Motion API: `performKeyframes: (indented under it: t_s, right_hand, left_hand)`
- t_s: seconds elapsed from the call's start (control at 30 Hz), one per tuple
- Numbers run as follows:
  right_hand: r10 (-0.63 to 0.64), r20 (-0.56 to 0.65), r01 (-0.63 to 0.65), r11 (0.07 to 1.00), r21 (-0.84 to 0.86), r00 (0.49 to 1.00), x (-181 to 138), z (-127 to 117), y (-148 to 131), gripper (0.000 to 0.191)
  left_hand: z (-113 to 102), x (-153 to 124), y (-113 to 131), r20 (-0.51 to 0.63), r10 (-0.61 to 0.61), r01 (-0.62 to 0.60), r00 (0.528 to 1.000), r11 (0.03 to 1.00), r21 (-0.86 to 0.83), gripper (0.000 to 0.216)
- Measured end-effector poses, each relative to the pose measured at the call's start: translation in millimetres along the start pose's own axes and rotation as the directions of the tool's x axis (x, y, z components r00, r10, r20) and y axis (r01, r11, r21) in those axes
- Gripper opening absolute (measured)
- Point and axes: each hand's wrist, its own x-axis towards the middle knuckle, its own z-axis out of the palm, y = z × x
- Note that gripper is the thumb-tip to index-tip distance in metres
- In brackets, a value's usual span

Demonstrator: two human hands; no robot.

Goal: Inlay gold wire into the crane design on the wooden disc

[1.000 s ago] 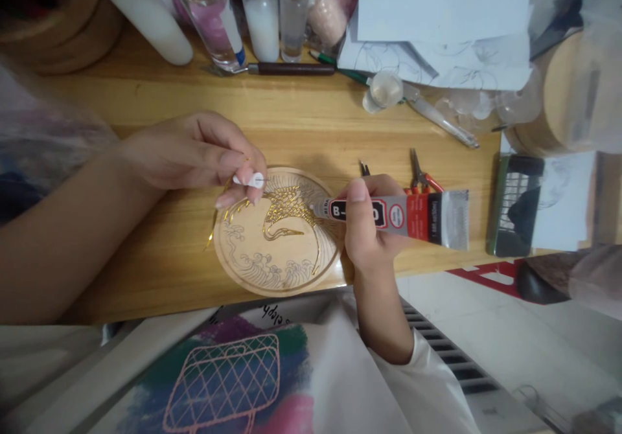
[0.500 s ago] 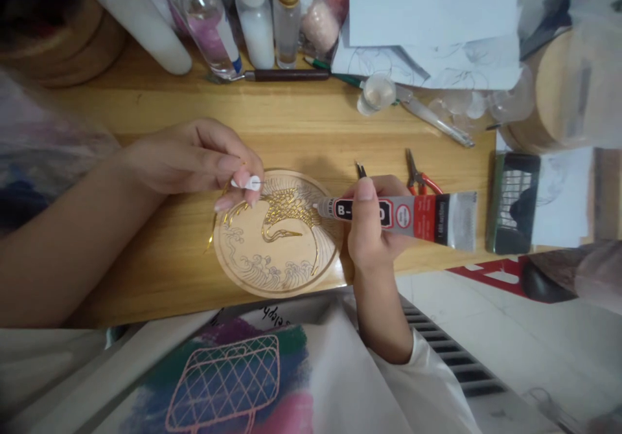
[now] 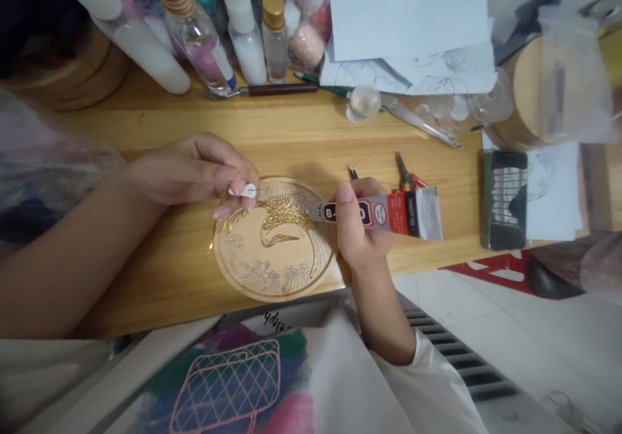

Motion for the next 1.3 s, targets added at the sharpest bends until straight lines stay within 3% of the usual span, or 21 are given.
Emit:
performKeyframes:
  t_s: [0.1, 0.17, 0.27, 0.37, 0.43, 0.57, 0.7, 0.77, 0.83, 0.9, 1.1, 1.3]
  right_hand:
    - [0.068, 0.02, -0.069, 0.996, 0.059, 0.997, 2, 0, -1, 0.035]
    - [0.158, -0.03, -0.153, 0.978, 0.142, 0.987, 6, 1, 1, 0.034]
    - [0.325, -0.139, -0.267, 0.908, 0.324, 0.936, 16, 1, 7, 0.033]
    - [0.439, -0.092, -0.347, 0.806, 0.479, 0.894, 24, -2, 14, 0.033]
    - [0.514, 0.041, -0.441, 0.689, 0.576, 0.857, 27, -7, 14, 0.034]
    - [0.606, 0.355, -0.628, 0.323, 0.708, 0.712, 32, -16, 5, 0.033]
    - [0.542, 0.605, -0.72, 0.002, 0.694, 0.584, 40, -21, -15, 0.033]
    - [0.498, 0.648, -0.716, -0.075, 0.694, 0.576, 43, -22, -29, 0.031]
    - [0.444, 0.672, -0.708, -0.112, 0.697, 0.592, 44, -25, -44, 0.03]
    - [0.408, 0.671, -0.697, -0.107, 0.709, 0.619, 44, -29, -57, 0.028]
    - [0.326, 0.562, -0.61, 0.058, 0.79, 0.76, 42, -42, -70, 0.008]
    - [0.375, 0.58, -0.644, 0.063, 0.762, 0.723, 40, -47, -69, 0.015]
  left_hand:
    - [1, 0, 0, -0.023, 0.017, -0.016, 1.0, 1.0, 0.025, 0.025]
    - [1, 0, 0, -0.025, 0.023, -0.022, 0.999, 0.999, 0.029, 0.03]
    - [0, 0, -1, -0.009, 0.024, -0.024, 1.0, 1.0, 0.009, 0.031]
    - [0, 0, -2, -0.024, 0.02, -0.02, 0.999, 1.0, 0.008, 0.032]
    - [1, 1, -1, -0.055, 0.009, -0.007, 0.998, 0.999, 0.034, 0.036]
    - [16, -3, 6, -0.125, 0.028, -0.019, 0.992, 0.997, 0.074, 0.037]
    - [53, -12, 24, -0.263, 0.253, -0.219, 0.931, 0.964, 0.149, 0.028]
    - [77, -15, 32, -0.209, 0.365, -0.331, 0.907, 0.927, 0.178, 0.023]
    - [99, -15, 38, -0.171, 0.454, -0.414, 0.874, 0.882, 0.226, 0.021]
    - [117, -14, 42, -0.191, 0.475, -0.416, 0.859, 0.864, 0.283, 0.02]
    - [136, -11, 49, -0.194, 0.452, -0.381, 0.871, 0.869, 0.316, 0.014]
    - [143, -9, 53, -0.158, 0.431, -0.356, 0.888, 0.865, 0.354, 0.016]
